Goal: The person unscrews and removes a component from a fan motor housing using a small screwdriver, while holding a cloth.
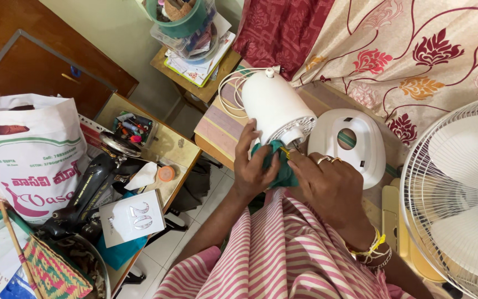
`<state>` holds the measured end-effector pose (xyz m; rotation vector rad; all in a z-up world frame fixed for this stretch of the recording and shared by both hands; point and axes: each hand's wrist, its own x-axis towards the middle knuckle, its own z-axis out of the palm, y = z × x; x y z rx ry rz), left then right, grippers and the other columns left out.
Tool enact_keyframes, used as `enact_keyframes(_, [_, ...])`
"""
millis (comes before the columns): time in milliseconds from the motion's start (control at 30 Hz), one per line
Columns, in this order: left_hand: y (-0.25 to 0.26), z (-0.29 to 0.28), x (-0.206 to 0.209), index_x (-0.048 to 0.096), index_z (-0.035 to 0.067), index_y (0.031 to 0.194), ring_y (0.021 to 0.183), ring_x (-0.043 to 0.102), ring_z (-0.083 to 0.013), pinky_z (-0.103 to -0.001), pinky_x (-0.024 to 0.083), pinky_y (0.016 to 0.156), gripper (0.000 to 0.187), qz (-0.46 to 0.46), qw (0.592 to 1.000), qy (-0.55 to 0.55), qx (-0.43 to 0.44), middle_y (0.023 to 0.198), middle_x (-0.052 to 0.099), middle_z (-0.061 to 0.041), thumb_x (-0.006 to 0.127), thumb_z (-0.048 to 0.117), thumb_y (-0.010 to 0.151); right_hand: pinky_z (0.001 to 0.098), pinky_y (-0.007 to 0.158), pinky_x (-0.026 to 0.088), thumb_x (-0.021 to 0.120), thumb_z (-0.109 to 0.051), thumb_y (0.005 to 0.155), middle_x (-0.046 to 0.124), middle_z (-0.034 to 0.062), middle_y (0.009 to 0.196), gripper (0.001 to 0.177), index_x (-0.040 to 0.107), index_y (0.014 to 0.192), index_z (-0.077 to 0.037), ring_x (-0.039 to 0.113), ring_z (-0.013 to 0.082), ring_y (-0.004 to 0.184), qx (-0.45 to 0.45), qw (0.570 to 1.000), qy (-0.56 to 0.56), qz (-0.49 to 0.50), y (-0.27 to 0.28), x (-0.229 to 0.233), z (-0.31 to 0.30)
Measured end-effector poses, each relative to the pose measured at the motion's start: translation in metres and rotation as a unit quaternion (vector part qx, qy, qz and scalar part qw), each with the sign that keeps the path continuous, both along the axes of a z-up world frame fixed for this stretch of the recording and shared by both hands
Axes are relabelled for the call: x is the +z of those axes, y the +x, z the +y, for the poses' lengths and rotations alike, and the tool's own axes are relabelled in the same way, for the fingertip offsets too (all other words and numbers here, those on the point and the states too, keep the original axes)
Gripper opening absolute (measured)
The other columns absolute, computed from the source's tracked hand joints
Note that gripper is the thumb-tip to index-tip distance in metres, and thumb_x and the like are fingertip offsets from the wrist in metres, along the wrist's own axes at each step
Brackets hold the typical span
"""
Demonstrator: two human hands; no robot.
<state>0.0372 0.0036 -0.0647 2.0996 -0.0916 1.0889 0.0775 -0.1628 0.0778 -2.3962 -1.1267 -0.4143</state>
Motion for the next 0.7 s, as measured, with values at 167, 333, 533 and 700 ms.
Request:
enact_keyframes(167, [-0.003, -0.001, 0.000, 0.065, -0.005, 0.103, 0.146, 0.047, -0.0510, -0.057, 0.049, 0.115, 0.017, 0.006, 1.000, -0.016, -0.022, 0.134, 0.048, -0.023, 0.073, -0.003, 0.088, 0.0371, 0.053, 0.046, 0.076, -0.022, 0.089, 0.069, 0.0079, 0.074, 0.023, 0.077, 0.108, -0.010, 0.061, 0.0243, 0.055, -0.004, 0.997, 0.014, 0.075, 0.001, 0.005, -0.001])
enact_keyframes(333, [-0.005, 0.002, 0.008, 0.063, -0.004, 0.101, 0.141, 0.048, -0.0529, -0.059, 0.045, 0.116, 0.016, 0.005, 0.999, -0.030, -0.027, 0.132, 0.048, -0.024, 0.069, 0.002, 0.087, 0.0364, 0.050, 0.046, 0.074, -0.023, 0.092, 0.070, 0.0067, 0.073, 0.017, 0.075, 0.101, -0.009, 0.063, 0.0218, 0.053, 0.003, 0.990, 0.029, 0.135, 0.002, 0.006, -0.007])
enact_keyframes(533, [-0.012, -0.003, 0.023, 0.065, 0.001, 0.099, 0.103, 0.057, -0.0361, -0.052, 0.046, 0.094, 0.031, -0.063, 0.996, 0.055, -0.019, 0.109, 0.052, -0.015, 0.077, 0.008, 0.071, 0.0370, 0.052, 0.045, 0.075, -0.022, 0.090, 0.066, 0.0057, 0.068, 0.016, 0.076, 0.101, -0.009, 0.060, 0.0230, 0.052, 0.000, 0.997, 0.019, 0.074, -0.009, 0.000, -0.016])
enact_keyframes(700, [-0.012, -0.007, 0.036, 0.066, 0.003, 0.101, 0.096, 0.056, -0.0308, -0.049, 0.043, 0.091, 0.030, -0.050, 0.997, 0.063, 0.017, 0.104, 0.054, -0.011, 0.079, 0.007, 0.073, 0.0369, 0.053, 0.043, 0.078, -0.019, 0.089, 0.066, 0.0048, 0.070, 0.020, 0.076, 0.107, -0.008, 0.055, 0.0220, 0.052, -0.030, 0.996, 0.053, 0.061, -0.013, -0.005, -0.023])
